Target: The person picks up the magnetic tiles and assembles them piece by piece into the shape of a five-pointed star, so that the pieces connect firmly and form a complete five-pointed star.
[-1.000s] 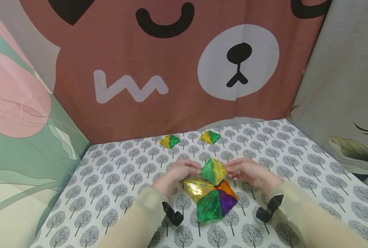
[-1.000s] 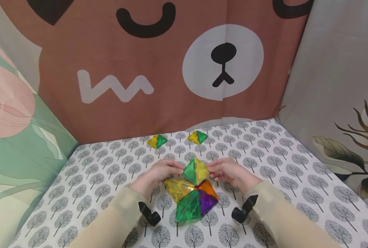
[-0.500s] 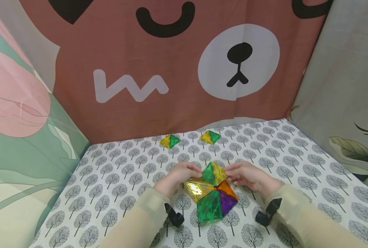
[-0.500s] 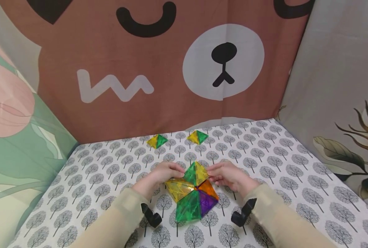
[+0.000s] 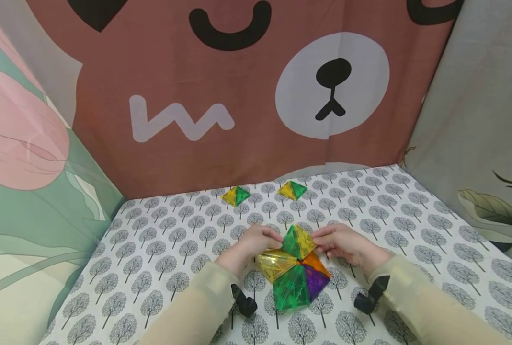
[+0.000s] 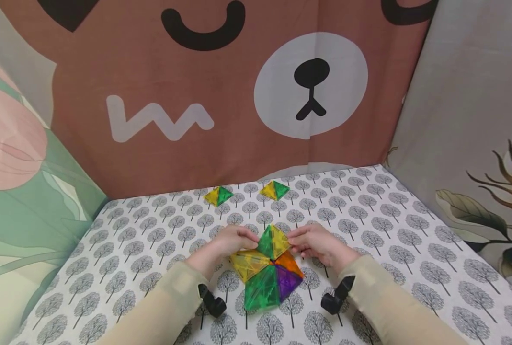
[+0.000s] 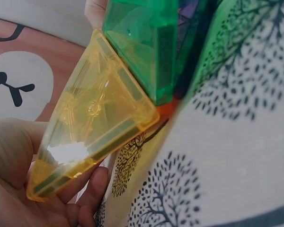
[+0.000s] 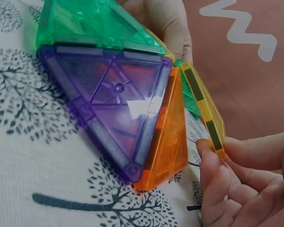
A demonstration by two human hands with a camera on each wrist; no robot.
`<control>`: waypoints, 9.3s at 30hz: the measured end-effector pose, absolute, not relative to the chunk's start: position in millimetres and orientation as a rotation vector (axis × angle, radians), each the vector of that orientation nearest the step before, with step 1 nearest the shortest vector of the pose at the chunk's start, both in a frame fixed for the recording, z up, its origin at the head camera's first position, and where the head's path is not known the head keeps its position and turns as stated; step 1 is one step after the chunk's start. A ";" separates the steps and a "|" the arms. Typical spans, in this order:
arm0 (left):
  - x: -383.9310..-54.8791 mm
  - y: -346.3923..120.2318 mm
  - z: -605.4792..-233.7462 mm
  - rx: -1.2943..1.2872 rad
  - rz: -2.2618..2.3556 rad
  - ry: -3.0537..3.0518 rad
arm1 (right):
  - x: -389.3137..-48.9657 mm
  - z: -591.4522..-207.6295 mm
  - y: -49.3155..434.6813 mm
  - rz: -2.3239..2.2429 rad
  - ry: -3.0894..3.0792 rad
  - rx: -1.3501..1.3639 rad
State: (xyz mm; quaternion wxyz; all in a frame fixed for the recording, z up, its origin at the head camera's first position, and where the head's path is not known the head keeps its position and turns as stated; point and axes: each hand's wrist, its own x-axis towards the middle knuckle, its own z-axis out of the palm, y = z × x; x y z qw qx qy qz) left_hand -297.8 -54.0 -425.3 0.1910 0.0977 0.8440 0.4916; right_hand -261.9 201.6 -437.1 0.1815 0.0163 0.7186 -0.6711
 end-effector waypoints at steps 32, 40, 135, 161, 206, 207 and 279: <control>-294.2 -60.9 -421.3 0.305 1.335 2.408 | -176.5 -418.7 212.7 -1.687 2.091 -0.047; -291.7 -63.8 -421.2 0.274 1.351 2.440 | -150.8 -421.9 215.4 -2.001 1.622 -0.025; -430.4 -155.8 -412.9 -0.240 1.945 2.190 | -450.2 -414.5 67.9 -2.018 1.749 0.014; -406.0 -102.0 -418.9 0.112 1.454 2.439 | -420.7 -419.8 84.9 -1.744 1.905 -0.170; -355.5 -81.9 -407.2 0.297 1.976 1.524 | -370.8 -416.4 123.9 -1.994 1.873 -0.574; -353.9 -81.2 -407.2 0.286 1.992 1.510 | -369.6 -415.0 124.3 -1.979 1.890 -0.601; -337.0 -78.6 -408.9 0.150 2.043 2.182 | -319.5 -400.9 142.7 -1.780 2.283 -0.379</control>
